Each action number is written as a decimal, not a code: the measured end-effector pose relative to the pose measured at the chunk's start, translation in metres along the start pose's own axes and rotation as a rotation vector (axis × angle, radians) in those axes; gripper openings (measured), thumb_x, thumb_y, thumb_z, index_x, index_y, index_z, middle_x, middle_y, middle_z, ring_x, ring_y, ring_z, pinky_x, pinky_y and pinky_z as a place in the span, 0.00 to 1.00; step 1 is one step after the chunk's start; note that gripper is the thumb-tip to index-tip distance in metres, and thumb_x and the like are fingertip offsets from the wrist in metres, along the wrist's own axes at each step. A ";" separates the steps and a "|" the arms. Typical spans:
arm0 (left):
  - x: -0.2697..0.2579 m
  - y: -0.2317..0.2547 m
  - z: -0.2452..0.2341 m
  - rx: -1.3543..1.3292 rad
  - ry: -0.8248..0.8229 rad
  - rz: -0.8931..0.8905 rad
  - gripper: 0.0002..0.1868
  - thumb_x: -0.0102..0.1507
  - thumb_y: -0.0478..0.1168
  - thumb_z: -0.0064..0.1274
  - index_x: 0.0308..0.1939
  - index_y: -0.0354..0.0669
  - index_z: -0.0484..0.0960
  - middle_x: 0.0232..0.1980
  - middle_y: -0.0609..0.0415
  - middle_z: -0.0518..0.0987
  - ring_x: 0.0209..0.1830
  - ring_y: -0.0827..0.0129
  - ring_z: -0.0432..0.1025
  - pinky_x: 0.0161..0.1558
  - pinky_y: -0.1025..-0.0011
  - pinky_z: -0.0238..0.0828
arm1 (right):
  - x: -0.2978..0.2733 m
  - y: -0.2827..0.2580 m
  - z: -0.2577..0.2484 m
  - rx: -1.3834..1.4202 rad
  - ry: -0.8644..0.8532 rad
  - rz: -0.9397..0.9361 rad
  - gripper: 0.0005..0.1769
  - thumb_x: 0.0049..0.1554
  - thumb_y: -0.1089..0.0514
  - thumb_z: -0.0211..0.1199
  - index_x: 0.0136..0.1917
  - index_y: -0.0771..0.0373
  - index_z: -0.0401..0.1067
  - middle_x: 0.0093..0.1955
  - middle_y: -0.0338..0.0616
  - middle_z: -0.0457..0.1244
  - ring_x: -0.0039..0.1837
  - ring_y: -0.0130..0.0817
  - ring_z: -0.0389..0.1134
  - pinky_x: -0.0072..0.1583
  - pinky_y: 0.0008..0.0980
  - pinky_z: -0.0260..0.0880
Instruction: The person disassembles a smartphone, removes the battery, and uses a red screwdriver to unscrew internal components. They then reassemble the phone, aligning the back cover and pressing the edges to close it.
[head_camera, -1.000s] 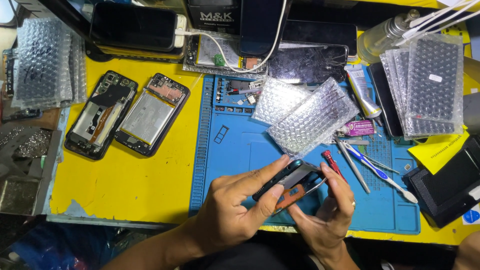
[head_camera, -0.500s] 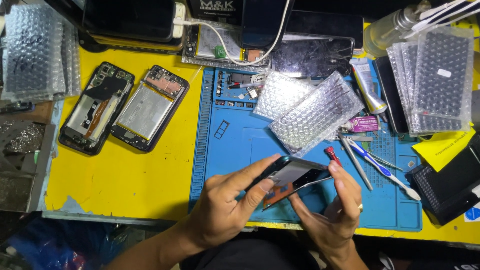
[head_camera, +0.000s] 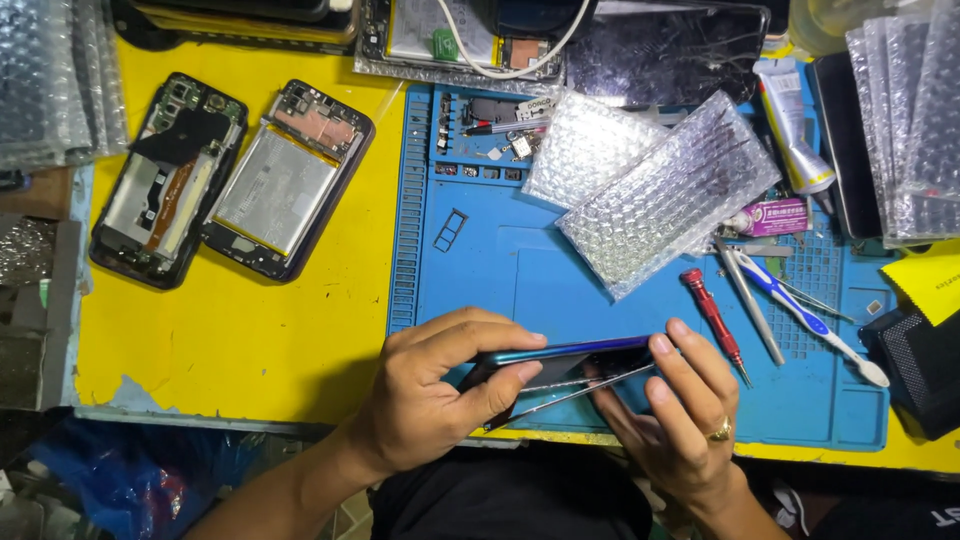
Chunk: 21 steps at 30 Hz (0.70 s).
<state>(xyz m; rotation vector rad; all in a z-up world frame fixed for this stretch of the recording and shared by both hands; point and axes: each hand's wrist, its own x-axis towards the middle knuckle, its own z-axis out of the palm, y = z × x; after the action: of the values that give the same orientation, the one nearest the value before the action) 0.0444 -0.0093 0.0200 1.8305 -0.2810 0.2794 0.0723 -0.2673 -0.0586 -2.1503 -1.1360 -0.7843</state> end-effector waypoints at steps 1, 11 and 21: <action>-0.001 -0.004 0.000 -0.003 -0.003 -0.003 0.07 0.64 0.34 0.59 0.46 0.37 0.83 0.43 0.48 0.85 0.41 0.64 0.81 0.45 0.73 0.78 | -0.001 0.001 -0.001 -0.001 -0.003 0.004 0.43 0.57 0.63 0.83 0.71 0.64 0.54 0.67 0.60 0.60 0.70 0.62 0.65 0.71 0.54 0.75; -0.016 -0.034 0.004 -0.134 0.017 -0.274 0.09 0.64 0.37 0.59 0.48 0.39 0.85 0.42 0.53 0.87 0.39 0.75 0.80 0.42 0.80 0.77 | 0.017 -0.001 -0.012 -0.006 -0.219 0.025 0.26 0.59 0.64 0.74 0.65 0.74 0.65 0.66 0.62 0.60 0.69 0.66 0.65 0.71 0.57 0.74; -0.019 -0.050 0.002 -0.377 0.014 -0.460 0.12 0.65 0.34 0.57 0.52 0.37 0.84 0.46 0.49 0.87 0.43 0.72 0.81 0.48 0.81 0.80 | 0.029 -0.003 -0.026 -0.055 -0.431 0.012 0.20 0.66 0.58 0.63 0.69 0.63 0.68 0.68 0.53 0.59 0.71 0.51 0.62 0.72 0.55 0.68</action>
<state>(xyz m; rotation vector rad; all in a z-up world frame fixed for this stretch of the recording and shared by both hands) 0.0437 0.0030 -0.0324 1.4673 0.0981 -0.0801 0.0773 -0.2691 -0.0196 -2.4424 -1.3190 -0.3534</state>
